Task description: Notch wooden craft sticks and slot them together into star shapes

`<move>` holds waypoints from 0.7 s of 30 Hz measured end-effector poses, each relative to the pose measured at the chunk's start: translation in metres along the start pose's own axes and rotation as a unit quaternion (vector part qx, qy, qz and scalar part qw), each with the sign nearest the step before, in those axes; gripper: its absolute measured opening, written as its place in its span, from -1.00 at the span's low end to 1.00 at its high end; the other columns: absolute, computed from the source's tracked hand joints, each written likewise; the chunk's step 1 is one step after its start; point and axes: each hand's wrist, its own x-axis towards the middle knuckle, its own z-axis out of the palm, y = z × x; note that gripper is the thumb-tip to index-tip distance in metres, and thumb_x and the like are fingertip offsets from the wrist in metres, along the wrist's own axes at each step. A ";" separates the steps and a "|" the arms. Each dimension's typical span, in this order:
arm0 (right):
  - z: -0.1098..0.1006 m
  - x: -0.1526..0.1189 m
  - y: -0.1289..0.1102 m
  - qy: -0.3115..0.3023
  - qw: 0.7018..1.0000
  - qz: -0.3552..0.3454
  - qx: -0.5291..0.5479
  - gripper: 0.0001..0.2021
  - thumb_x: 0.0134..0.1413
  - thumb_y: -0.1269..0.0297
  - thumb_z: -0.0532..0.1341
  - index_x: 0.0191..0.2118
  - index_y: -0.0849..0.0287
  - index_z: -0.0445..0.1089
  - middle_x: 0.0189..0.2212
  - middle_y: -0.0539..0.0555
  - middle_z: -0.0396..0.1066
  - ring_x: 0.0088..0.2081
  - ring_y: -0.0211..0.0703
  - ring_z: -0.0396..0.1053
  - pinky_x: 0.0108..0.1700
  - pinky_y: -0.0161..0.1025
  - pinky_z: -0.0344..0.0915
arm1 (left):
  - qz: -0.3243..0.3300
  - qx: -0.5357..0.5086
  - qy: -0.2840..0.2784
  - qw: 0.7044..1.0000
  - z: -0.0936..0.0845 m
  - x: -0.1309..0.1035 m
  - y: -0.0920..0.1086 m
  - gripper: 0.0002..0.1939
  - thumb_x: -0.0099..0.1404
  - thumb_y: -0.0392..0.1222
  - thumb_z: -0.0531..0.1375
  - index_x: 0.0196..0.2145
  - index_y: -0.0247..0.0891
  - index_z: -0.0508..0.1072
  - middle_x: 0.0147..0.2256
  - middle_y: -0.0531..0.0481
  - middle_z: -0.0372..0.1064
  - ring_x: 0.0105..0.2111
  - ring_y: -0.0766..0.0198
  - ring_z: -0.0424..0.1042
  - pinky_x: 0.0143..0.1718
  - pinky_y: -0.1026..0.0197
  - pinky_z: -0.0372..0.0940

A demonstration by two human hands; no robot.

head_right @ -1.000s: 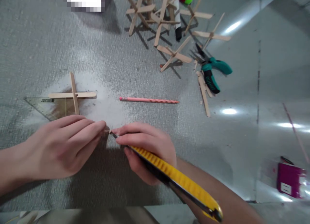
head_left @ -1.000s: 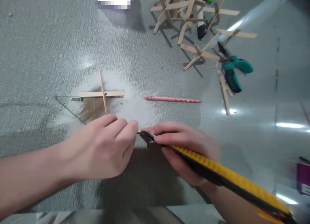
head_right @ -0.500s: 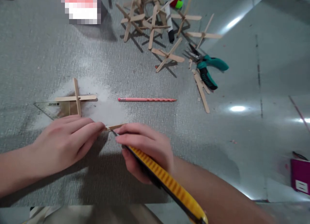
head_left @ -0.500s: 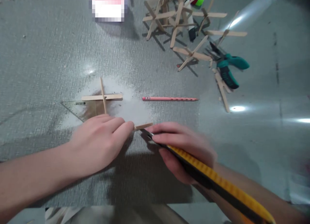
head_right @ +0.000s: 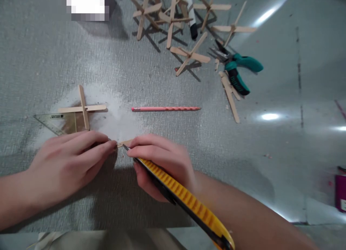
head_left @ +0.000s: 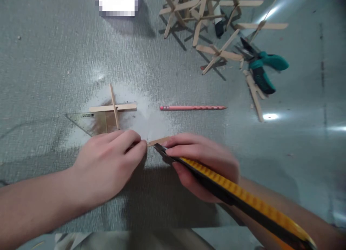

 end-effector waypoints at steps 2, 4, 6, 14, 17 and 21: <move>0.000 0.001 -0.001 -0.004 1.000 0.002 0.002 -0.69 0.06 0.53 0.21 -0.10 0.06 0.46 -0.20 0.13 0.58 -0.23 -0.11 0.61 -0.22 -0.23 0.58 | -0.038 -0.008 -0.006 0.999 0.000 0.001 0.003 -0.78 0.41 -0.34 0.12 -0.20 -0.27 0.59 -0.31 -0.02 0.54 -0.41 0.18 0.48 -0.46 0.15 0.26; 0.001 0.002 -0.002 -0.007 1.000 0.003 0.004 -0.69 0.05 0.54 0.21 -0.10 0.07 0.46 -0.21 0.13 0.58 -0.23 -0.11 0.61 -0.22 -0.24 0.58 | -0.067 -0.016 -0.009 0.998 0.000 0.002 0.005 -0.80 0.40 -0.33 0.14 -0.22 -0.26 0.59 -0.31 -0.02 0.54 -0.37 0.15 0.51 -0.45 0.15 0.26; 0.002 0.002 -0.003 -0.006 1.000 0.002 0.005 -0.70 0.05 0.54 0.22 -0.11 0.10 0.46 -0.20 0.15 0.58 -0.22 -0.12 0.61 -0.20 -0.25 0.58 | -0.082 -0.022 -0.012 0.996 0.000 0.003 0.007 -0.81 0.40 -0.34 0.15 -0.24 -0.26 0.58 -0.32 -0.02 0.54 -0.37 0.15 0.50 -0.45 0.16 0.26; 0.007 -0.001 -0.004 -0.008 1.000 0.008 -0.015 -0.67 0.09 0.52 0.24 -0.05 0.04 0.47 -0.13 0.11 0.60 -0.19 -0.11 0.61 -0.17 -0.24 0.60 | -0.109 -0.086 -0.032 0.990 0.000 0.003 0.006 -0.83 0.44 -0.29 0.14 -0.20 -0.24 0.56 -0.30 0.01 0.54 -0.43 0.22 0.47 -0.47 0.20 0.20; 0.006 0.000 -0.004 -0.011 1.000 0.004 -0.022 -0.66 0.09 0.53 0.24 -0.04 0.03 0.46 -0.13 0.11 0.60 -0.18 -0.12 0.61 -0.14 -0.24 0.60 | -0.113 -0.087 -0.027 0.989 0.000 0.003 0.005 -0.88 0.42 -0.29 0.18 -0.23 -0.25 0.54 -0.32 0.03 0.53 -0.44 0.23 0.46 -0.47 0.21 0.18; 0.007 0.002 -0.004 -0.015 1.000 0.005 -0.024 -0.67 0.11 0.54 0.24 -0.05 0.04 0.46 -0.11 0.12 0.60 -0.15 -0.12 0.62 -0.10 -0.23 0.60 | -0.114 -0.082 -0.029 0.990 0.001 0.004 0.005 -0.92 0.40 -0.30 0.20 -0.26 -0.26 0.51 -0.34 0.04 0.52 -0.45 0.23 0.44 -0.47 0.20 0.16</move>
